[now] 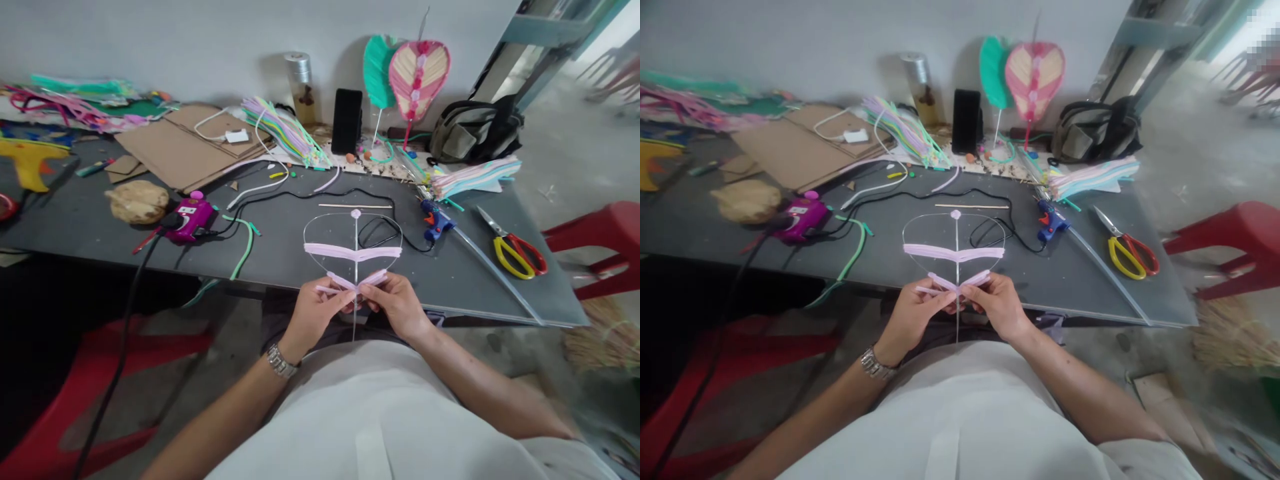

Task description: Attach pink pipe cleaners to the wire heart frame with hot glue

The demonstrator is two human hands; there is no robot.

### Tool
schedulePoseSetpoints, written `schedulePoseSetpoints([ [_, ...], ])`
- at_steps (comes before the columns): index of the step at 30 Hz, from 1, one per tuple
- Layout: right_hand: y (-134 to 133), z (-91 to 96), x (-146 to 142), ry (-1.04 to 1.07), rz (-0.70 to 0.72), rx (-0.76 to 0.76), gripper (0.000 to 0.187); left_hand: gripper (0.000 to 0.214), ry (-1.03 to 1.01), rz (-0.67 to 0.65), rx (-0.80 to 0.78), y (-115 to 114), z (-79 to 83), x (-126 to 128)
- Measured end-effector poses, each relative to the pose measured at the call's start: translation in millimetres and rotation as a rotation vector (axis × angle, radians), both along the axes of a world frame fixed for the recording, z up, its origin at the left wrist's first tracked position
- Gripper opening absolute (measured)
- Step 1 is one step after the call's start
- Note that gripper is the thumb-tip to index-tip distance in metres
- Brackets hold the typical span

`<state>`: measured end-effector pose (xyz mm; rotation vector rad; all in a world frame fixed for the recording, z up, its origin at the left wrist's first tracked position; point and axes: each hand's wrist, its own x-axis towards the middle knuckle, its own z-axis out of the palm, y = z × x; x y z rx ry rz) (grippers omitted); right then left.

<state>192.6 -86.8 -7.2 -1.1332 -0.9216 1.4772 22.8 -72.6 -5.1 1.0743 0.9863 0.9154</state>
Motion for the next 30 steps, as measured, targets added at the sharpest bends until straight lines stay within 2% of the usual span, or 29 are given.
schedulePoseSetpoints([
  [7,-0.2,1.4,-0.7,0.001,0.003,0.008,0.039,0.017,0.033,0.003,0.011,0.6,6.8,0.7],
  [19,-0.1,5.9,-2.4,0.002,-0.010,-0.031,0.040,0.017,-0.023,0.023,0.037,0.5,-1.2,4.0],
  [30,-0.3,6.3,-1.3,-0.005,-0.002,-0.023,0.039,0.019,-0.019,0.047,0.039,-3.3,-0.8,7.2],
])
